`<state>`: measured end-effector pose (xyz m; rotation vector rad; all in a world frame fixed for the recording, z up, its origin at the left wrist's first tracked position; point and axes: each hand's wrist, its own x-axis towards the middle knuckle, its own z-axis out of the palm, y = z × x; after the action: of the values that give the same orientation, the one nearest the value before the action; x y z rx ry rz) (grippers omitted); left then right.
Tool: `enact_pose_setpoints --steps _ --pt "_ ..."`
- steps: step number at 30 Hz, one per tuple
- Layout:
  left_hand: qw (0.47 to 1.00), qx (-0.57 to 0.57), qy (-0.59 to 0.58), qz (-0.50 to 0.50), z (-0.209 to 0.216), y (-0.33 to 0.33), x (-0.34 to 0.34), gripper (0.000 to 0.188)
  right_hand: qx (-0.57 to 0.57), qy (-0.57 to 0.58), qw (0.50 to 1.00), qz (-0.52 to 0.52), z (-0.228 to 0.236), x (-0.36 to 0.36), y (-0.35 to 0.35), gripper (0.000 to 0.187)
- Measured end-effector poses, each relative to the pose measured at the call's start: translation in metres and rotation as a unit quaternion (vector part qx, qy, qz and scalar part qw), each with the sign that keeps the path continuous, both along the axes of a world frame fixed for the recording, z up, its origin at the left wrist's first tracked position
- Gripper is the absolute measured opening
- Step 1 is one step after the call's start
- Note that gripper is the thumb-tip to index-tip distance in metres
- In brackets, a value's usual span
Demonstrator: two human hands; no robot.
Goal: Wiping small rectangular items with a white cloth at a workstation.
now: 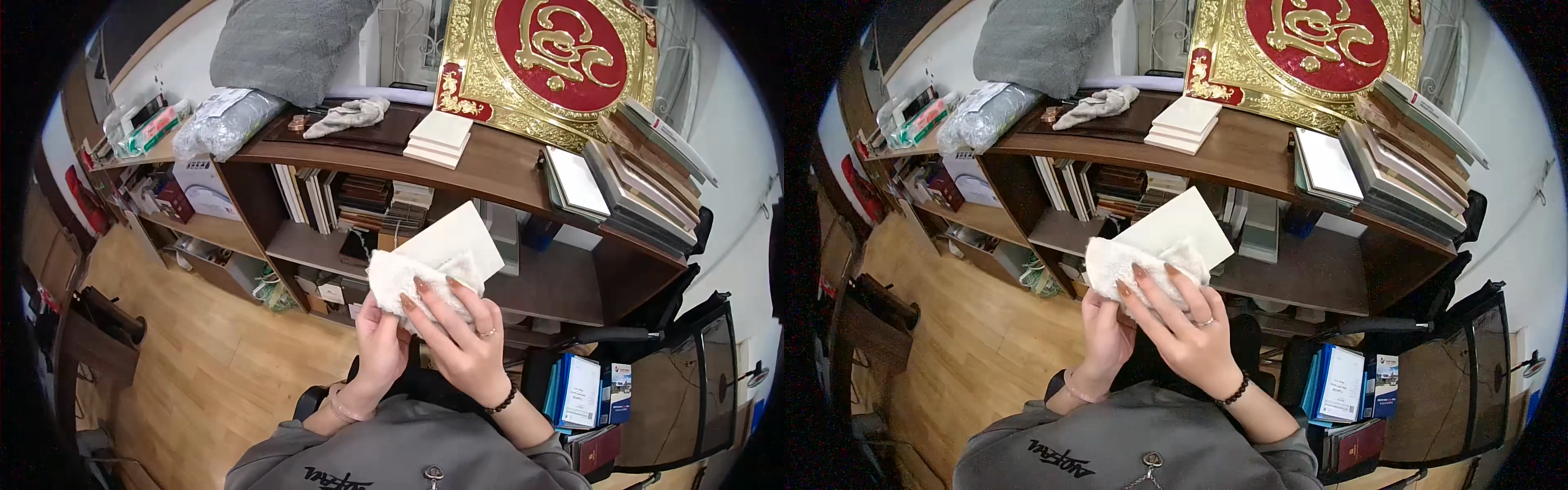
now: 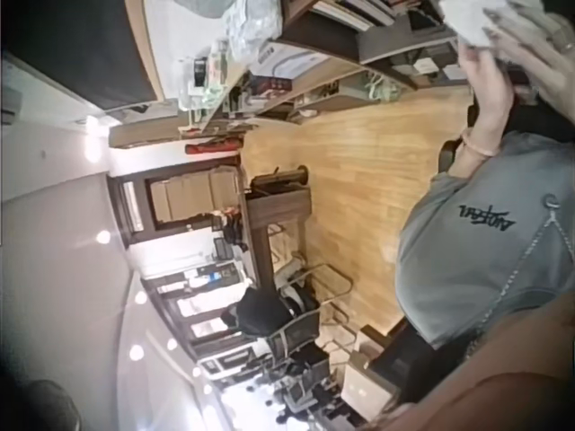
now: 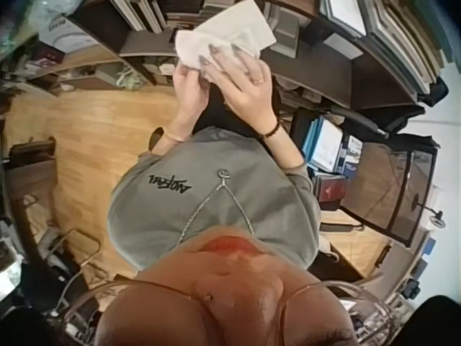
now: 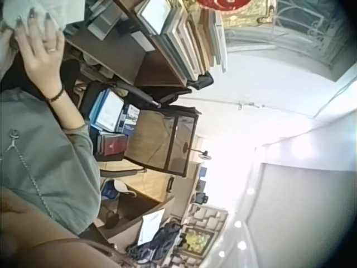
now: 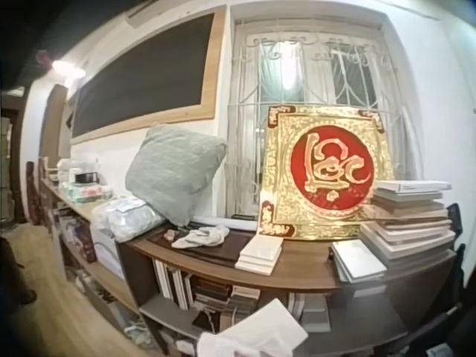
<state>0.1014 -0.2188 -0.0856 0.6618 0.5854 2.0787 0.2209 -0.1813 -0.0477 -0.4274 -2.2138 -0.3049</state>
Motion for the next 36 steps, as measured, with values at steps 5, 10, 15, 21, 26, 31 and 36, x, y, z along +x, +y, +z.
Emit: enact_pose_setpoints --steps 5,10,15,21,26,31,36 --pt "0.998 0.008 0.052 0.019 0.000 -0.006 -0.002 0.028 -0.030 0.080 0.991 -0.099 0.010 -0.002 0.026 0.042" --pt "0.995 0.011 0.090 0.050 -0.011 -0.006 -0.003 0.027 -0.016 0.092 0.992 -0.085 0.005 -0.012 0.009 0.040" --pt "0.985 0.003 0.151 0.077 -0.003 -0.008 -0.003 0.025 -0.055 0.135 0.983 -0.113 0.013 -0.008 0.028 0.040" --pt "0.972 -0.001 0.209 0.104 -0.004 -0.012 0.000 0.025 -0.041 0.081 0.996 -0.018 0.003 -0.014 -0.017 0.042" --pt "0.897 0.054 0.404 0.170 0.009 -0.018 -0.002 0.021 -0.278 0.285 0.917 -0.022 0.004 0.011 0.037 0.034" --pt "0.572 0.107 0.745 0.326 0.029 -0.013 -0.011 0.031 -0.732 0.490 0.222 0.418 -0.013 0.037 0.025 0.039" --pt "0.543 0.075 0.766 0.337 0.022 -0.005 -0.022 0.037 -0.754 0.529 0.205 0.331 0.013 0.035 -0.002 0.041"
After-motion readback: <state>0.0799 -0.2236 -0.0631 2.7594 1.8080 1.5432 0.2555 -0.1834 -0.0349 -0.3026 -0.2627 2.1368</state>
